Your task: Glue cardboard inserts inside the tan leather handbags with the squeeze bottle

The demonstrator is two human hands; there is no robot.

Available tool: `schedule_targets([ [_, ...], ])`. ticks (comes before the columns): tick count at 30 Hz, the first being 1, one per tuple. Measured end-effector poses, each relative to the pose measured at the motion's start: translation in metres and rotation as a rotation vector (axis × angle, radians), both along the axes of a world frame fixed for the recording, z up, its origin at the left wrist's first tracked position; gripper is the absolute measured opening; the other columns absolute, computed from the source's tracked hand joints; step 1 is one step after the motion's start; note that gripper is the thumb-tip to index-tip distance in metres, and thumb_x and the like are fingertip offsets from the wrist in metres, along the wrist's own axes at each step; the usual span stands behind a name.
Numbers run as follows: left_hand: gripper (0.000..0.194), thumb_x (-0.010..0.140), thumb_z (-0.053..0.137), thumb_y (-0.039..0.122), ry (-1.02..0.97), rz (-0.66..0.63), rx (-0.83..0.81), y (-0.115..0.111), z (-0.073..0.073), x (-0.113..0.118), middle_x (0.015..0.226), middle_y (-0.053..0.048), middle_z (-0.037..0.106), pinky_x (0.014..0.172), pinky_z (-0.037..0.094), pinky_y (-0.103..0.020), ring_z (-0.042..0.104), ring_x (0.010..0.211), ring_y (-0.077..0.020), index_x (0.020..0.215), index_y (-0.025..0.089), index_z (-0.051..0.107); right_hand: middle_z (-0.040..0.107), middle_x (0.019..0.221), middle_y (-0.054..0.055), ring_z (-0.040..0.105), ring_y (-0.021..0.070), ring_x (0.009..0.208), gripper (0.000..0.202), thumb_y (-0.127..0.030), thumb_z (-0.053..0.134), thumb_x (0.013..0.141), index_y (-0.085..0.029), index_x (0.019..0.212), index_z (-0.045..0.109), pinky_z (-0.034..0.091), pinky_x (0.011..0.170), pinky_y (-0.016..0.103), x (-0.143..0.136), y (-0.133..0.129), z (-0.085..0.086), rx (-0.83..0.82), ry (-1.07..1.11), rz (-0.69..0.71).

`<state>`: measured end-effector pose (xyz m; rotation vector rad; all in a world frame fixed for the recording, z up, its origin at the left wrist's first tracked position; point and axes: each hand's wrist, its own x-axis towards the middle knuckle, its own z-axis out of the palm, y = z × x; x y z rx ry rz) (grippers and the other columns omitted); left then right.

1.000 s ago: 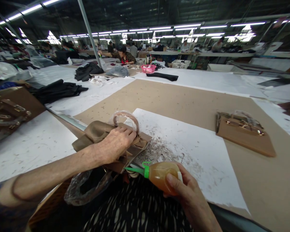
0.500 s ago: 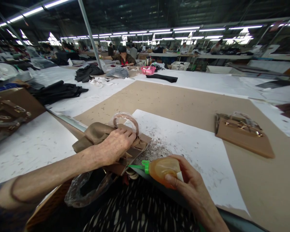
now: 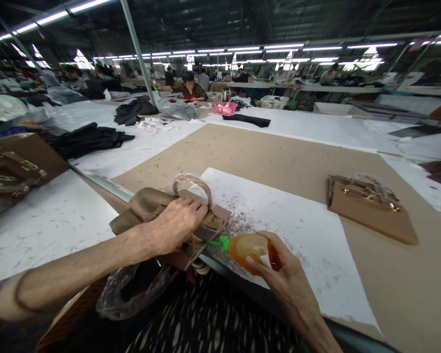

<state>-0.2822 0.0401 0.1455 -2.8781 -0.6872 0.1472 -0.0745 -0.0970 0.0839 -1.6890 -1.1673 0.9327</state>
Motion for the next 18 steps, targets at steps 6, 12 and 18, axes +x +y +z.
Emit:
schedule_targets([
  [6,0.039,0.059,0.062,0.013,-0.022,-0.011,-0.003,0.0,0.001,-0.001,0.093,-0.013,0.058,0.074,0.043,-0.038,0.054,0.082,-0.0257,0.096,0.008,0.049,0.059,0.087,0.001,0.052,0.0219,0.076,0.046,-0.052,0.059,0.077,-0.023,0.111,0.048,0.039,0.067,0.031,0.001,0.005,-0.013,0.015,-0.152,-0.01],
  [12,0.031,0.063,0.059,0.012,-0.031,-0.004,0.003,0.0,0.001,-0.001,0.092,-0.013,0.059,0.073,0.043,-0.037,0.054,0.082,-0.0256,0.093,0.01,0.049,0.053,0.073,-0.002,0.044,0.0173,0.062,0.044,-0.054,0.057,0.078,-0.023,0.108,0.05,0.035,0.058,0.028,-0.001,0.011,-0.015,0.032,-0.253,-0.042],
  [18,0.04,0.061,0.064,0.016,-0.025,0.009,-0.041,0.0,0.004,-0.001,0.093,-0.013,0.059,0.073,0.044,-0.037,0.054,0.083,-0.026,0.097,0.008,0.049,0.055,0.075,-0.001,0.046,0.0177,0.064,0.045,-0.054,0.056,0.078,-0.022,0.109,0.05,0.036,0.059,0.028,0.002,0.014,-0.019,0.037,-0.265,-0.061],
])
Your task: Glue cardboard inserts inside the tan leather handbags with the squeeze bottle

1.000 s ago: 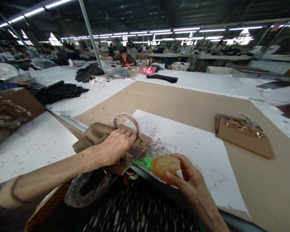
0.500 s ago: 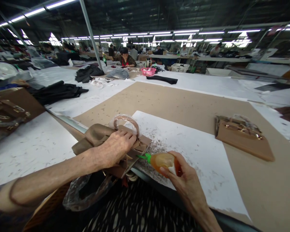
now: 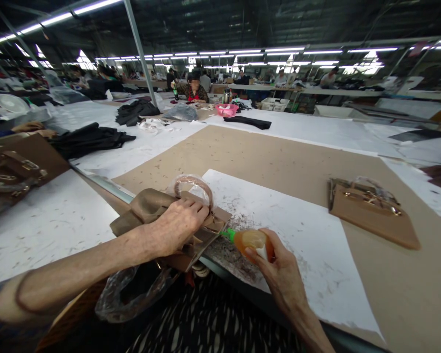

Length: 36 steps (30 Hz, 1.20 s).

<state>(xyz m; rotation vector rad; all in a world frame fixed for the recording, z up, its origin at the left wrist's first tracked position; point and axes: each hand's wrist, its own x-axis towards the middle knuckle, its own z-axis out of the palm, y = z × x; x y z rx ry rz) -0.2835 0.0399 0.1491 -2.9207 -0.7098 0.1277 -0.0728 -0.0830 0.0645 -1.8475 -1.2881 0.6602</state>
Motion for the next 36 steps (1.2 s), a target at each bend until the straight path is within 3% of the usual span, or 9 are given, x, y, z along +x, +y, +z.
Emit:
schedule_targets([
  [16,0.044,0.058,0.063,0.014,-0.016,-0.004,0.007,0.0,-0.003,-0.001,0.093,-0.013,0.058,0.072,0.043,-0.038,0.054,0.083,-0.0268,0.098,0.008,0.048,0.055,0.073,-0.002,0.043,0.0174,0.057,0.047,-0.059,0.056,0.075,-0.025,0.108,0.051,0.037,0.056,0.029,-0.008,-0.017,0.002,0.008,-0.109,-0.101],
  [23,0.043,0.056,0.063,0.014,-0.021,-0.007,0.009,0.001,-0.003,-0.002,0.092,-0.012,0.059,0.071,0.044,-0.037,0.054,0.082,-0.026,0.097,0.008,0.049,0.06,0.089,0.0,0.054,0.0224,0.082,0.044,-0.053,0.06,0.076,-0.024,0.108,0.048,0.041,0.065,0.029,-0.007,-0.018,0.006,-0.036,0.196,-0.048],
  [27,0.042,0.057,0.062,0.013,-0.015,-0.014,0.016,0.0,-0.003,-0.002,0.093,-0.012,0.058,0.072,0.043,-0.037,0.053,0.083,-0.0257,0.097,0.009,0.049,0.06,0.094,0.003,0.054,0.025,0.086,0.047,-0.052,0.061,0.076,-0.023,0.11,0.049,0.045,0.065,0.031,-0.005,-0.018,0.007,-0.044,0.246,-0.054],
  [32,0.043,0.058,0.062,0.012,0.0,-0.021,0.028,0.0,-0.003,-0.003,0.093,-0.013,0.058,0.072,0.043,-0.037,0.054,0.082,-0.0254,0.098,0.008,0.048,0.061,0.089,0.003,0.056,0.0255,0.083,0.051,-0.056,0.062,0.072,-0.021,0.108,0.052,0.046,0.067,0.033,-0.012,-0.017,0.016,0.003,0.16,-0.126],
  [36,0.044,0.055,0.064,0.014,0.006,-0.015,0.029,0.0,-0.003,-0.003,0.093,-0.012,0.058,0.072,0.044,-0.037,0.053,0.082,-0.0255,0.096,0.009,0.049,0.062,0.083,0.0,0.056,0.0198,0.07,0.048,-0.057,0.058,0.074,-0.022,0.106,0.055,0.045,0.062,0.029,-0.02,-0.02,0.023,0.009,-0.032,-0.14],
])
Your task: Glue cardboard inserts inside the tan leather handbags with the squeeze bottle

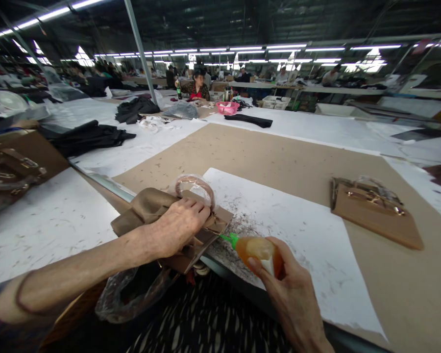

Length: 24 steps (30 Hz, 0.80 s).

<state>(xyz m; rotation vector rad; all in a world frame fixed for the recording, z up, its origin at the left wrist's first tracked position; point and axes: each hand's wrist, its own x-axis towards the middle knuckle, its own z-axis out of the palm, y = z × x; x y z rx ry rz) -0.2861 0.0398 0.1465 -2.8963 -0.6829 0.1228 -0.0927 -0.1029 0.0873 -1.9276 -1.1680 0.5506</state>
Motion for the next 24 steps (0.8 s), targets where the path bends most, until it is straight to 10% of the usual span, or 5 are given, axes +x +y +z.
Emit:
schedule_targets([
  [24,0.028,0.065,0.049,0.007,-0.094,-0.039,0.07,-0.003,-0.013,-0.002,0.086,-0.013,0.058,0.068,0.042,-0.037,0.053,0.077,-0.0247,0.093,0.008,0.052,0.057,0.117,0.011,0.057,0.0197,0.103,0.038,-0.027,0.043,0.087,-0.014,0.123,0.041,0.05,0.082,0.023,-0.01,-0.022,0.007,0.27,-0.81,0.463],
])
